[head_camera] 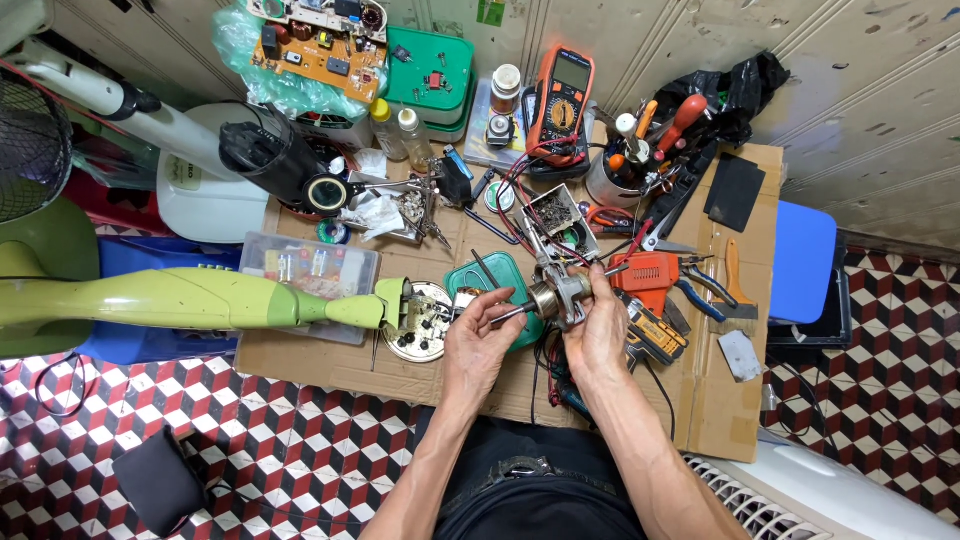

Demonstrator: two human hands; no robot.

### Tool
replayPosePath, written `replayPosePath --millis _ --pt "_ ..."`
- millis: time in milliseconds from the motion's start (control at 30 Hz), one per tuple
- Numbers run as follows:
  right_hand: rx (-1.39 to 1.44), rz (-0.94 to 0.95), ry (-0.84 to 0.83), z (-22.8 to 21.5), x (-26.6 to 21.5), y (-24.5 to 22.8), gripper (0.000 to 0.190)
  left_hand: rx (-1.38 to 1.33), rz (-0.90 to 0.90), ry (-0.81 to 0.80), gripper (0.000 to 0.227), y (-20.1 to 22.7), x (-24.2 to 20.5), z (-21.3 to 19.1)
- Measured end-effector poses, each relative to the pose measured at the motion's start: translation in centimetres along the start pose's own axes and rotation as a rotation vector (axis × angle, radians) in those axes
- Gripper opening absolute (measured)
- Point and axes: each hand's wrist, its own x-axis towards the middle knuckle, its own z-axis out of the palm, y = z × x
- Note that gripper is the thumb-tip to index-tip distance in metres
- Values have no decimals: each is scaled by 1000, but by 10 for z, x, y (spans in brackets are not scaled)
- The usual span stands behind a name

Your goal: The person disassembles a small motor or fan assembly on a cluttered workbench, wipes internal parts with a cloth, applies liquid from a bottle, and uses a cordless drill to remove screws. The person then reassembles the housing and rotates the shaft to check movement.

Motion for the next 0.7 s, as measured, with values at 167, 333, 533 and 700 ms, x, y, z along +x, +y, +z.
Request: replayPosePath --millis 167,333,533,700 --pt "31 17 -16 -3 7 6 32 143 -19 -10 57 22 -5 6" --pt "30 67 -2 -3 23 8 28 266 60 14 68 26 4 -9" --pt "129 54 -21 -24 65 21 27 172 3 236 55 11 55 -80" --pt "186 91 39 -3 64 2 24 297 52 424 48 -10 111 -137"
